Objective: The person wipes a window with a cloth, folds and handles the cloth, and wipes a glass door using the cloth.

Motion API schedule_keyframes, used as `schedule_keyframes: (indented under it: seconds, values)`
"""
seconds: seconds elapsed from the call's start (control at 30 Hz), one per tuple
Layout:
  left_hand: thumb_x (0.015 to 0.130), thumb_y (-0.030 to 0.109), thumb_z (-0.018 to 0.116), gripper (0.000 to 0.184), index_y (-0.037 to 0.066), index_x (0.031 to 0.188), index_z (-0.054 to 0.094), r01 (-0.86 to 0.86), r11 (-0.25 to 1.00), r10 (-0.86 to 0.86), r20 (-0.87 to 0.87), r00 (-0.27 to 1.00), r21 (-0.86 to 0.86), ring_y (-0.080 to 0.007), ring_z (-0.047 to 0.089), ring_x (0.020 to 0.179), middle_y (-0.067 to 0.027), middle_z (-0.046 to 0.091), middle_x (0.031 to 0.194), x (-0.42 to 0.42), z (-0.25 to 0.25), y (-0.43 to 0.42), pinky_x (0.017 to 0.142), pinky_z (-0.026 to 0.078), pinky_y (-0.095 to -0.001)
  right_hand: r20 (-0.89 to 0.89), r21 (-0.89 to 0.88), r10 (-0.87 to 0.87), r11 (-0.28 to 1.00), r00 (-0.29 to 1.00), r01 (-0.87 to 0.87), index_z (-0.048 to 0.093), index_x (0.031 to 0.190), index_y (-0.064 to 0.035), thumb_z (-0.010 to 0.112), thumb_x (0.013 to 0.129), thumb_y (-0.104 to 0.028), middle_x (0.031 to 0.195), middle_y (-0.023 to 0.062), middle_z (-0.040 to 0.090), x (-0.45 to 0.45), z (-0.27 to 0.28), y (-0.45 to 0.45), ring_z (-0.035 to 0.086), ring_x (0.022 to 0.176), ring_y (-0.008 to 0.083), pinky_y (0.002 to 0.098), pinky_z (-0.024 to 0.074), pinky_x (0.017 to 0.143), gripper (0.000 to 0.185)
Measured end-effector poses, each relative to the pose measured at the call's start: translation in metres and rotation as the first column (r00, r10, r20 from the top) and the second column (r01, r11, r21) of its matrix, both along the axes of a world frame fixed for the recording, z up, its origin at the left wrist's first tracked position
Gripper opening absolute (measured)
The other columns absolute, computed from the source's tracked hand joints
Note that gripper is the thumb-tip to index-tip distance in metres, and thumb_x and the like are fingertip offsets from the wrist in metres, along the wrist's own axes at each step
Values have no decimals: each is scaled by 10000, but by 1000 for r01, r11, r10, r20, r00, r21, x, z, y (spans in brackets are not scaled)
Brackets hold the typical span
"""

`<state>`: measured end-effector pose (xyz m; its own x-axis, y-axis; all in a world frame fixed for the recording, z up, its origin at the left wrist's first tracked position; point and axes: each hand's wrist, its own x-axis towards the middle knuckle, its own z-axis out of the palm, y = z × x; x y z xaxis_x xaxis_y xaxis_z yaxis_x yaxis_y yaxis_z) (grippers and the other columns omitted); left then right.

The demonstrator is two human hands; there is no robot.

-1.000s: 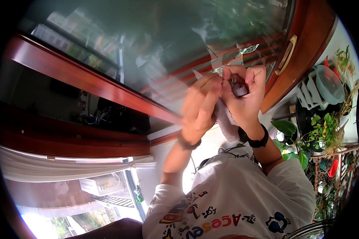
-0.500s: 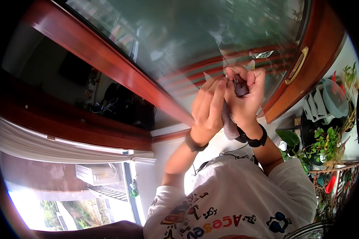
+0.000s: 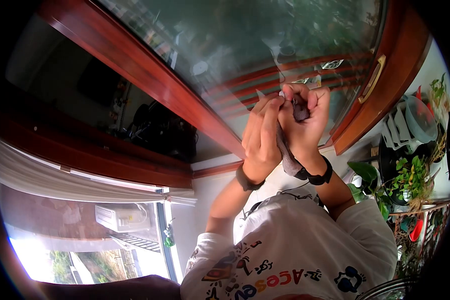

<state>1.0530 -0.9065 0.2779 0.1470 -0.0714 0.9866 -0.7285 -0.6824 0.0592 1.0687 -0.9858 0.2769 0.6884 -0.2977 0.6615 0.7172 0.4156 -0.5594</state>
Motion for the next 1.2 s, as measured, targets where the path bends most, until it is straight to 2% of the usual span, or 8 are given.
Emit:
schedule_keyframes:
  seconds: [0.2, 0.4, 0.5, 0.67, 0.77, 1.0, 1.1, 1.2]
  values:
    - [760, -68, 735, 446, -83, 1161, 540, 22, 999, -23, -46, 999, -23, -306, 674, 884, -204, 674, 1023, -7, 4, -3, 777, 550, -347, 32, -49, -72, 996, 997, 74, 258, 944, -61, 543, 818, 191, 997, 147, 544, -8, 1, -3, 541, 862, 100, 212, 462, 807, 400]
    - [762, -73, 743, 418, -76, 1133, 552, 100, 988, -98, 19, 995, -121, -283, 678, 861, -201, 682, 992, -2, -2, -4, 777, 554, -354, 72, -27, -97, 995, 993, 100, 245, 981, -76, 544, 834, 192, 1029, 160, 537, -13, 2, -1, 545, 821, 87, 194, 464, 749, 427]
    - [771, -78, 687, 485, -107, 1214, 492, 154, 986, -155, -8, 988, -69, -392, 651, 898, -263, 652, 1014, -4, 0, 1, 790, 559, -444, 77, -52, -71, 996, 994, 75, 244, 988, -84, 545, 842, 189, 1035, 162, 541, -13, 1, -3, 543, 826, 86, 195, 465, 735, 431]
    - [769, -99, 677, 481, -84, 1218, 506, 183, 983, -183, -8, 983, 28, -391, 658, 885, -253, 655, 997, -1, 9, 13, 744, 573, -427, -30, -26, 45, 999, 999, -46, 244, 987, -72, 572, 838, 160, 1001, 145, 557, -18, 9, -9, 569, 811, 85, 204, 476, 726, 427]
    - [760, -118, 668, 482, -72, 1215, 516, 211, 973, -214, 26, 976, 91, -391, 662, 883, -242, 656, 991, 7, 12, 18, 720, 579, -419, -56, -111, 80, 990, 995, -86, 259, 994, -69, 581, 841, 146, 990, 129, 570, -16, 9, -20, 577, 827, 84, 220, 488, 727, 416]
    - [732, -114, 683, 499, -66, 1206, 536, 256, 948, -261, 3, 965, 190, -382, 660, 918, -223, 650, 1022, 16, 9, 19, 747, 577, -413, 17, -267, -172, 949, 985, 170, 308, 975, -46, 589, 841, 98, 946, 127, 595, -5, -3, -21, 538, 811, 102, 231, 471, 725, 343]
    - [735, -115, 678, 489, -71, 1204, 547, 217, 960, -218, -13, 976, 178, -380, 656, 936, -228, 646, 1030, 17, 5, 13, 758, 572, -415, 3, -287, -246, 928, 969, 236, 313, 967, -43, 587, 838, 84, 937, 127, 598, -2, -7, -21, 522, 796, 104, 220, 458, 715, 329]
    - [739, -125, 660, 465, -81, 1191, 560, 278, 957, -278, -6, 961, 80, -380, 654, 935, -229, 644, 1023, 21, -4, 4, 757, 568, -416, -22, -284, -294, 918, 956, 276, 314, 963, -45, 582, 833, 84, 939, 125, 597, 0, -12, -21, 517, 791, 102, 215, 452, 699, 325]
